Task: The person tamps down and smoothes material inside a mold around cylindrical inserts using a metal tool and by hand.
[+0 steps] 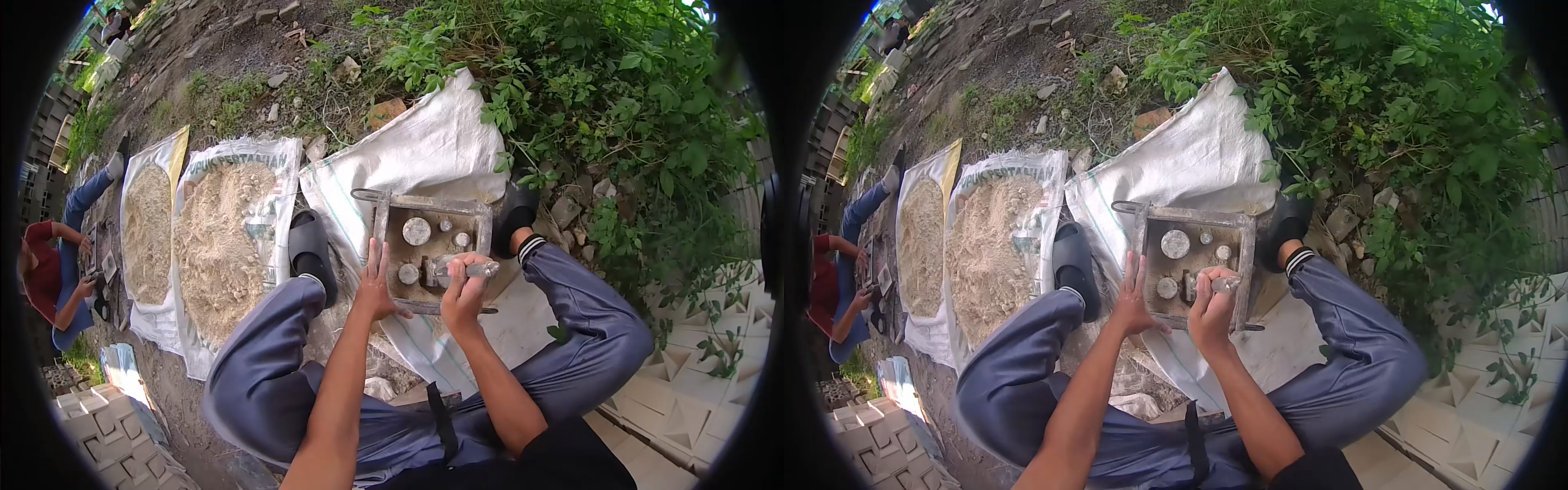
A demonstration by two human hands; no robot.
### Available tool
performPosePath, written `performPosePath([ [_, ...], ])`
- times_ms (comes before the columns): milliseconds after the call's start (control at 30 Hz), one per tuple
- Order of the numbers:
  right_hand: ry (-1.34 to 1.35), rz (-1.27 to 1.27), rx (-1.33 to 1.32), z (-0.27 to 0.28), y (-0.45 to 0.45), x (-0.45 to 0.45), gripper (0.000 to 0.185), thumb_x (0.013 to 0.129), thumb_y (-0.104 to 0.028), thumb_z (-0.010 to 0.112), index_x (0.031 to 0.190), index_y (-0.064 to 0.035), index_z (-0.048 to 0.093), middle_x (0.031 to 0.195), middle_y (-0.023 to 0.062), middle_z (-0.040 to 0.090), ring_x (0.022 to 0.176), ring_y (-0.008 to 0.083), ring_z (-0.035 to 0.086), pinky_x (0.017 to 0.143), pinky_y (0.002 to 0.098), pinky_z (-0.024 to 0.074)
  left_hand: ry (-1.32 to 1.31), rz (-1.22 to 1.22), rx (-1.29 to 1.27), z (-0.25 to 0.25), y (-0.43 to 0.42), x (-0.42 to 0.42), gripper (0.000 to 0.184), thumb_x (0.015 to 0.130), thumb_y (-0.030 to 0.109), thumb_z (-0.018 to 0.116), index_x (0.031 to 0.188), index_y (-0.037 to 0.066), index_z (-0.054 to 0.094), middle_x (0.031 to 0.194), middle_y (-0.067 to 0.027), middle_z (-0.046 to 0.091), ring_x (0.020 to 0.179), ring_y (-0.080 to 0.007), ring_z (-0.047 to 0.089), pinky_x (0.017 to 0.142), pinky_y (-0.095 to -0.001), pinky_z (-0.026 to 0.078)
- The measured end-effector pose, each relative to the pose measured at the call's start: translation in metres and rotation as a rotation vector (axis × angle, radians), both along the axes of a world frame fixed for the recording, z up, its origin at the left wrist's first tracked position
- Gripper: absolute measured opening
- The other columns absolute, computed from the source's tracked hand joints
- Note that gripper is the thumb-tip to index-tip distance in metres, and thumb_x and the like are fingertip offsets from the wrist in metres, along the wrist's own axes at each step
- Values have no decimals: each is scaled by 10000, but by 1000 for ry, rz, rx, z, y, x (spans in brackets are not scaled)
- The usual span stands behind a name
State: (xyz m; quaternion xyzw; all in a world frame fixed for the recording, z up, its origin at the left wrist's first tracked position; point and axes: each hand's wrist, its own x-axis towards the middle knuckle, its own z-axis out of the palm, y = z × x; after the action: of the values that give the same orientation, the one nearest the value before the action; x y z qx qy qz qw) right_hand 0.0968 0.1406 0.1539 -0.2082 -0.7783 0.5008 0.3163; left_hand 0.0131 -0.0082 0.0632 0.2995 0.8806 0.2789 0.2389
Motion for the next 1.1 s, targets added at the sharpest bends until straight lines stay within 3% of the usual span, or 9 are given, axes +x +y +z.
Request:
performPosePath([
  [133, -101, 89, -44, 23, 1, -3, 91, 996, -87, 455, 969, -25, 394, 849, 81, 470, 769, 144, 471, 727, 279, 426, -39, 8, -21, 1, 0, -2, 1655, 271, 432, 952, 1524, 82, -71, 1581, -195, -101, 1448, -400, 118, 1159, -446, 257],
  [200, 288, 9, -44, 11, -11, 2, 102, 965, -51, 508, 904, 1, 446, 837, 89, 500, 720, 184, 491, 655, 322, 409, -43, 13, -29, -1, -3, 0, 1656, 270, 430, 952, 1524, 85, -74, 1582, -191, -104, 1447, -400, 121, 1159, -447, 259],
  [367, -75, 94, -27, 24, -1, -15, 115, 979, -57, 464, 887, 7, 439, 841, 98, 495, 726, 168, 484, 689, 320, 438, -38, 11, -26, 1, -1, -1, 1658, 270, 425, 952, 1521, 78, -80, 1581, -189, -109, 1447, -395, 129, 1150, -447, 283],
  [500, 195, -23, -89, 20, -6, -3, 125, 997, -112, 468, 914, -28, 425, 832, 61, 489, 746, 132, 468, 722, 265, 414, -23, 18, -29, 3, -1, 0, 1661, 268, 425, 951, 1519, 71, -82, 1578, -200, -109, 1448, -392, 125, 1153, -446, 279],
  [600, -113, 26, -73, 19, 8, -11, 140, 1004, -104, 437, 899, -34, 376, 814, 60, 461, 737, 136, 451, 745, 280, 432, -42, 16, -64, 5, 4, -3, 1660, 270, 425, 951, 1518, 68, -83, 1576, -212, -104, 1450, -394, 119, 1159, -448, 265],
  [767, 238, 6, -77, 15, -3, 3, 84, 992, -80, 456, 959, -14, 416, 866, 86, 488, 767, 141, 485, 750, 301, 446, -15, 7, -4, -2, 0, -1, 1656, 272, 429, 951, 1520, 66, -76, 1577, -217, -96, 1450, -403, 108, 1160, -441, 254],
  [900, -124, 89, 130, 24, 2, -11, 90, 993, -74, 440, 941, -21, 387, 865, 89, 491, 740, 145, 468, 727, 287, 435, -18, 8, 1, 3, 1, -7, 1653, 273, 432, 950, 1520, 66, -71, 1576, -218, -97, 1450, -406, 103, 1161, -441, 253],
  [1000, 92, 7, -56, 37, -5, -7, 102, 981, -69, 460, 910, -20, 405, 857, 92, 493, 739, 163, 477, 714, 301, 424, -37, 16, 11, -2, 0, -1, 1648, 277, 432, 950, 1521, 67, -68, 1575, -218, -100, 1451, -405, 96, 1162, -441, 250],
  [1100, 60, 45, 86, 14, -5, -4, 102, 972, -60, 478, 908, -8, 417, 853, 108, 493, 738, 191, 488, 697, 315, 427, -43, 14, 15, -1, -1, 1, 1645, 280, 430, 951, 1521, 69, -66, 1575, -219, -100, 1453, -401, 92, 1164, -441, 247],
])
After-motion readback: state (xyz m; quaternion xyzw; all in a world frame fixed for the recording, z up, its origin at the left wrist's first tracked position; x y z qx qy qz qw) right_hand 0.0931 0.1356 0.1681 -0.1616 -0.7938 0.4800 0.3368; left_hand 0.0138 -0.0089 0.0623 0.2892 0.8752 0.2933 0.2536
